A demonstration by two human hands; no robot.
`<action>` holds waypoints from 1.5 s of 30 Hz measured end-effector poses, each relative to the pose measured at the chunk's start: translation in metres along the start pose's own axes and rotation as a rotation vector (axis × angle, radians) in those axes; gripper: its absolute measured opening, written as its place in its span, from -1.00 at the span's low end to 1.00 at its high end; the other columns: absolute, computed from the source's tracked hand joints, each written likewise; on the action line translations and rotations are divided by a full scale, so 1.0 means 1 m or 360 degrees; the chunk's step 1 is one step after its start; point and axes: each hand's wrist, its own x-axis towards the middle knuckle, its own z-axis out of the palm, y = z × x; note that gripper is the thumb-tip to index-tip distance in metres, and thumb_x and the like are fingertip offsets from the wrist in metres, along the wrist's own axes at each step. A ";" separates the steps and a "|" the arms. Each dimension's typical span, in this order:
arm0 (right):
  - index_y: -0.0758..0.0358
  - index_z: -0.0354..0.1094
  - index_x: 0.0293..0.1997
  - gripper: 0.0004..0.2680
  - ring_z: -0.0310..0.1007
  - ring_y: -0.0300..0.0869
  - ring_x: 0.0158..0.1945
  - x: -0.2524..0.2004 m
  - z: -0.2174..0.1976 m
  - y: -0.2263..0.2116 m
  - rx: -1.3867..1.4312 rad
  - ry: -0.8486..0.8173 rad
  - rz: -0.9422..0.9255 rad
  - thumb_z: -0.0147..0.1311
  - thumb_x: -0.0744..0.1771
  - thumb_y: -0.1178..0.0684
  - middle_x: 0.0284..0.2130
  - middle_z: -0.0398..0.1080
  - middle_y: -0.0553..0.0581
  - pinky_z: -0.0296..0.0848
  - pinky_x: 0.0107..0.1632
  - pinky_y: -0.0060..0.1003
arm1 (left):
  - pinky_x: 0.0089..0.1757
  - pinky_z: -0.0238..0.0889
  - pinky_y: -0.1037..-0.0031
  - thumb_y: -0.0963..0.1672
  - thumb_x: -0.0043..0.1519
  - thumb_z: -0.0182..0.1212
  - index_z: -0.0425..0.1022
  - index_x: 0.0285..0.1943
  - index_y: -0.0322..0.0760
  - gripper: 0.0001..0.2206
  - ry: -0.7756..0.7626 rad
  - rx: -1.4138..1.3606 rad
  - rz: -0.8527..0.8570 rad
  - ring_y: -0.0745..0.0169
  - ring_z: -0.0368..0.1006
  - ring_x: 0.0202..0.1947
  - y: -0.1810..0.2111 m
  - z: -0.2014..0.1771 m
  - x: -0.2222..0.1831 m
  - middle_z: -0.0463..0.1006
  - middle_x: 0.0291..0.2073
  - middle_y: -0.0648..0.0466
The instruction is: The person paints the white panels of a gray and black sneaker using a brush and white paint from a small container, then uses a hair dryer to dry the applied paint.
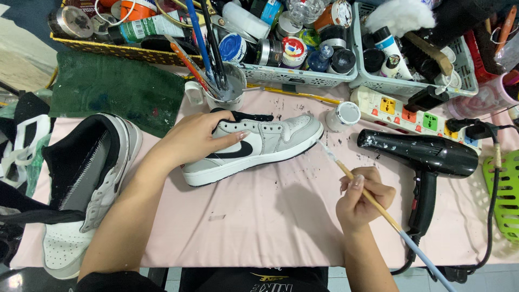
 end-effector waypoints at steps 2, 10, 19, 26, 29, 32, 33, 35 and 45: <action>0.28 -0.11 -0.10 -0.86 0.28 -0.23 -0.52 0.001 -0.001 0.001 -0.0070 -0.0003 -0.0078 -0.15 0.45 0.28 -0.45 0.28 0.26 0.28 -0.55 -0.47 | -0.40 0.23 0.22 0.14 0.16 0.24 0.54 -0.12 -0.20 -0.59 -0.0022 0.0010 -0.0055 -0.03 0.47 -0.49 0.001 0.000 0.000 0.55 -0.52 -0.09; 0.26 -0.03 -0.14 -0.84 0.37 -0.09 -0.46 0.000 0.010 0.000 -0.0156 -0.0262 -0.0433 -0.05 0.38 0.32 -0.51 0.36 0.27 0.33 -0.41 -0.29 | -0.41 0.23 0.24 0.14 0.15 0.24 0.55 -0.13 -0.17 -0.61 -0.0031 -0.0010 -0.0075 0.02 0.46 -0.52 0.003 0.000 0.000 0.55 -0.55 -0.05; 0.31 -0.09 -0.11 -0.89 0.28 -0.18 -0.46 -0.002 0.005 0.005 0.0366 -0.0251 0.0100 -0.19 0.44 0.29 -0.42 0.28 0.29 0.32 -0.49 -0.44 | -0.42 0.24 0.26 0.14 0.15 0.23 0.55 -0.14 -0.15 -0.61 -0.0062 0.0014 -0.0121 0.05 0.47 -0.54 0.003 -0.001 0.000 0.56 -0.56 -0.03; 0.28 -0.09 -0.08 -0.89 0.26 -0.22 -0.47 0.005 -0.002 0.005 0.0285 -0.0117 0.0114 -0.19 0.46 0.27 -0.39 0.28 0.30 0.29 -0.53 -0.48 | -0.43 0.23 0.26 0.14 0.16 0.23 0.55 -0.15 -0.16 -0.61 -0.0049 0.0006 -0.0090 0.06 0.47 -0.54 0.002 0.000 0.000 0.56 -0.56 -0.03; 0.27 -0.07 -0.08 -0.90 0.25 -0.19 -0.47 0.002 0.002 0.003 0.0451 -0.0264 0.0119 -0.17 0.46 0.27 -0.40 0.29 0.31 0.29 -0.49 -0.44 | -0.43 0.22 0.25 0.14 0.16 0.23 0.54 -0.14 -0.16 -0.61 -0.0040 0.0016 -0.0065 0.04 0.45 -0.55 0.001 0.000 0.000 0.54 -0.56 -0.04; 0.29 -0.07 -0.07 -0.89 0.26 -0.18 -0.48 0.005 0.001 0.006 0.0393 -0.0260 0.0142 -0.17 0.46 0.27 -0.39 0.31 0.32 0.31 -0.49 -0.43 | -0.43 0.22 0.26 0.14 0.16 0.24 0.54 -0.14 -0.17 -0.61 -0.0034 0.0006 -0.0075 0.04 0.44 -0.54 0.001 0.000 0.000 0.54 -0.55 -0.04; 0.29 -0.08 -0.07 -0.89 0.27 -0.19 -0.49 0.009 -0.001 0.008 0.0346 -0.0190 0.0171 -0.17 0.46 0.27 -0.37 0.30 0.33 0.30 -0.50 -0.43 | -0.42 0.22 0.26 0.14 0.16 0.24 0.55 -0.15 -0.18 -0.61 -0.0032 -0.0001 -0.0086 0.05 0.43 -0.54 0.001 0.001 0.000 0.54 -0.55 -0.04; 0.29 -0.09 -0.06 -0.88 0.27 -0.22 -0.51 0.012 -0.006 0.009 0.0314 -0.0078 0.0220 -0.17 0.47 0.26 -0.36 0.29 0.31 0.30 -0.52 -0.44 | -0.42 0.22 0.27 0.13 0.15 0.24 0.54 -0.14 -0.18 -0.61 -0.0033 -0.0005 -0.0074 0.06 0.43 -0.54 0.001 0.001 0.000 0.54 -0.55 -0.04; 0.24 -0.04 -0.05 -0.86 0.29 -0.21 -0.45 0.019 -0.039 0.020 0.0705 0.0381 0.0346 -0.09 0.54 0.17 -0.40 0.29 0.23 0.29 -0.56 -0.41 | -0.41 0.25 0.23 0.10 0.11 0.29 0.58 -0.01 -0.10 -0.61 0.0005 0.0065 -0.0030 -0.05 0.48 -0.52 0.011 -0.002 -0.008 0.54 -0.56 -0.11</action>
